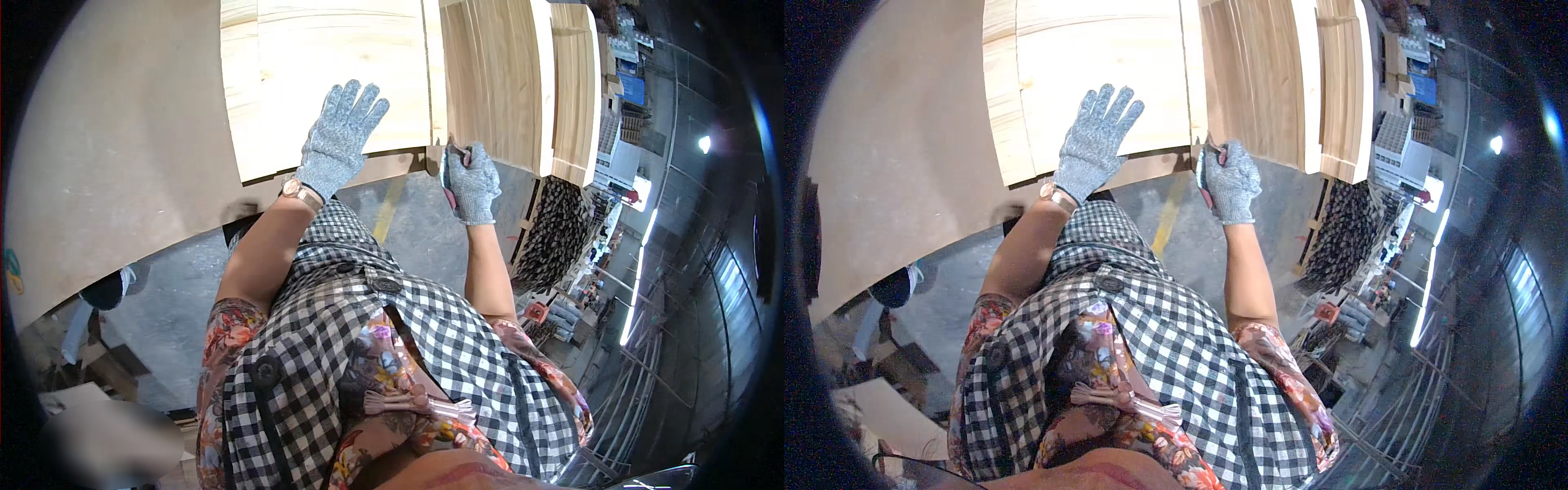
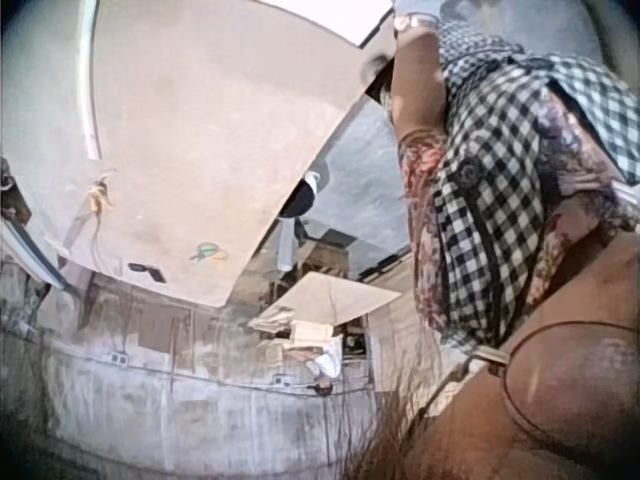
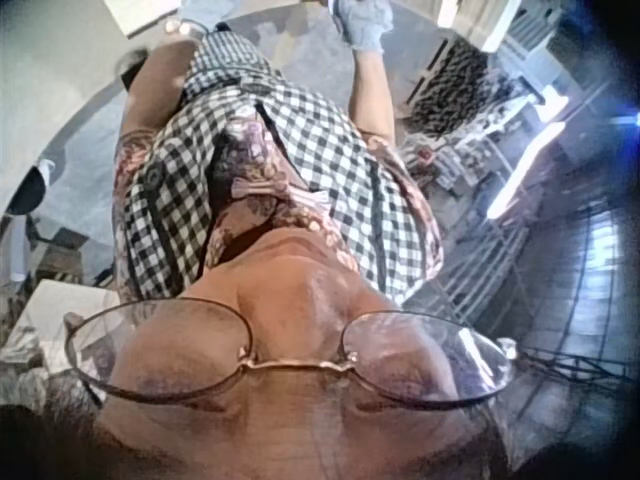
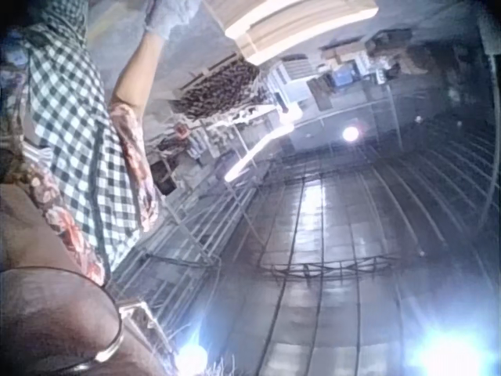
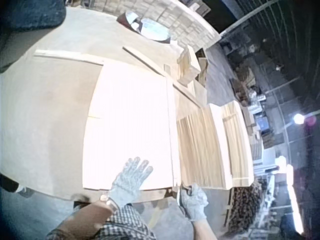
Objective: Sanding the surface and edges of a wooden panel using a hand-held sanding block.
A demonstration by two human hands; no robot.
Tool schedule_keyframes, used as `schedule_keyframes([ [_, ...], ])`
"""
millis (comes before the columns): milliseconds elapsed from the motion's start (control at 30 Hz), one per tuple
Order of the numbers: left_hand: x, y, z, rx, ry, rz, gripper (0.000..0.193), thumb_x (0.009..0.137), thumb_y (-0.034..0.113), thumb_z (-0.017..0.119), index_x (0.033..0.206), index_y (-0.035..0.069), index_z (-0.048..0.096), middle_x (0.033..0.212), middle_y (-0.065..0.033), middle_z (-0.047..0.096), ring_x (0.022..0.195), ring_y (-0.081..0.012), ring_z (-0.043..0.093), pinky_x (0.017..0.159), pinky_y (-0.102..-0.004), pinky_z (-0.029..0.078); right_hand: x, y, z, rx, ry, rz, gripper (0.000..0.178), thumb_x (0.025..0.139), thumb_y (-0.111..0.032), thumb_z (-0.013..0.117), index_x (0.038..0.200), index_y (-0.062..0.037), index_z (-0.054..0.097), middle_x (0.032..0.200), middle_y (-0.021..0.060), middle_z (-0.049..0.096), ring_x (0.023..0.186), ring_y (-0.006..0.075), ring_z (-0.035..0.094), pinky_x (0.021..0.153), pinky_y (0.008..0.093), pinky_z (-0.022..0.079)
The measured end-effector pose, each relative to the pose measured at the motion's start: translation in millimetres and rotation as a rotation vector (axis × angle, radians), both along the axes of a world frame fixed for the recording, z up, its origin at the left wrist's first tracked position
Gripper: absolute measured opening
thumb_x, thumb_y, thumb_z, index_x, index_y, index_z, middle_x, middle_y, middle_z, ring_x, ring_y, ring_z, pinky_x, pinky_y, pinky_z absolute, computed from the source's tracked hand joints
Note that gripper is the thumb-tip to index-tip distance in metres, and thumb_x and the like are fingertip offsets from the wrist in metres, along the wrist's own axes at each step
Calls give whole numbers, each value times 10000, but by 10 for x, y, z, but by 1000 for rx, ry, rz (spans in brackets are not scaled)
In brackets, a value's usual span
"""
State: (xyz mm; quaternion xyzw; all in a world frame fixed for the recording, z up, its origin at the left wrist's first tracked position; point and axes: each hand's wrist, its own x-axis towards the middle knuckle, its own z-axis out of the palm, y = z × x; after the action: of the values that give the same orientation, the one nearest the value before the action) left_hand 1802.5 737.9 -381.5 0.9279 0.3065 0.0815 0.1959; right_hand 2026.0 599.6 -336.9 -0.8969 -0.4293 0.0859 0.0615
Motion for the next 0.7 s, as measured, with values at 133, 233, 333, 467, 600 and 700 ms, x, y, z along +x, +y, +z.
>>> schedule_keyframes([
  [133,130,12,117,10,-4,-3,838,757,292,756,1486,158,367,1552,-114,323,1451,-333,259,1207,-495,189,-43,-37,-121,72,-117,234,252,848,-315,629,750,-88,582,721,170,592,709,367,606,637,497,460],
  [233,232,-11,192,-38,-64,0,759,773,170,683,1473,154,393,1547,-112,338,1449,-330,266,1211,-487,189,-26,132,-139,-70,-229,274,284,880,-322,593,729,-82,600,704,155,587,699,360,600,625,493,450],
  [333,240,10,231,-91,-104,3,744,776,118,655,1473,151,398,1548,-111,338,1450,-329,264,1212,-490,183,-5,585,-91,-37,-348,329,291,886,-324,609,715,-89,590,709,152,586,689,350,588,612,485,438],
  [467,243,119,251,-62,-60,10,768,770,153,678,1481,148,385,1554,-113,326,1456,-330,251,1211,-505,171,-35,1056,20,195,-507,382,341,894,-321,588,650,-83,599,716,142,588,719,345,585,628,487,420],
  [600,373,148,347,-10,44,-29,844,765,329,745,1494,152,357,1563,-116,310,1452,-345,254,1210,-501,172,-50,826,169,79,-346,178,327,865,-301,642,627,-80,599,869,160,614,889,359,591,821,525,428],
  [700,480,113,496,-14,31,-54,837,771,328,738,1494,149,356,1563,-119,308,1451,-347,254,1209,-503,175,82,612,254,64,-438,170,291,861,-295,646,687,-62,627,1087,199,616,1128,384,545,988,622,352],
])
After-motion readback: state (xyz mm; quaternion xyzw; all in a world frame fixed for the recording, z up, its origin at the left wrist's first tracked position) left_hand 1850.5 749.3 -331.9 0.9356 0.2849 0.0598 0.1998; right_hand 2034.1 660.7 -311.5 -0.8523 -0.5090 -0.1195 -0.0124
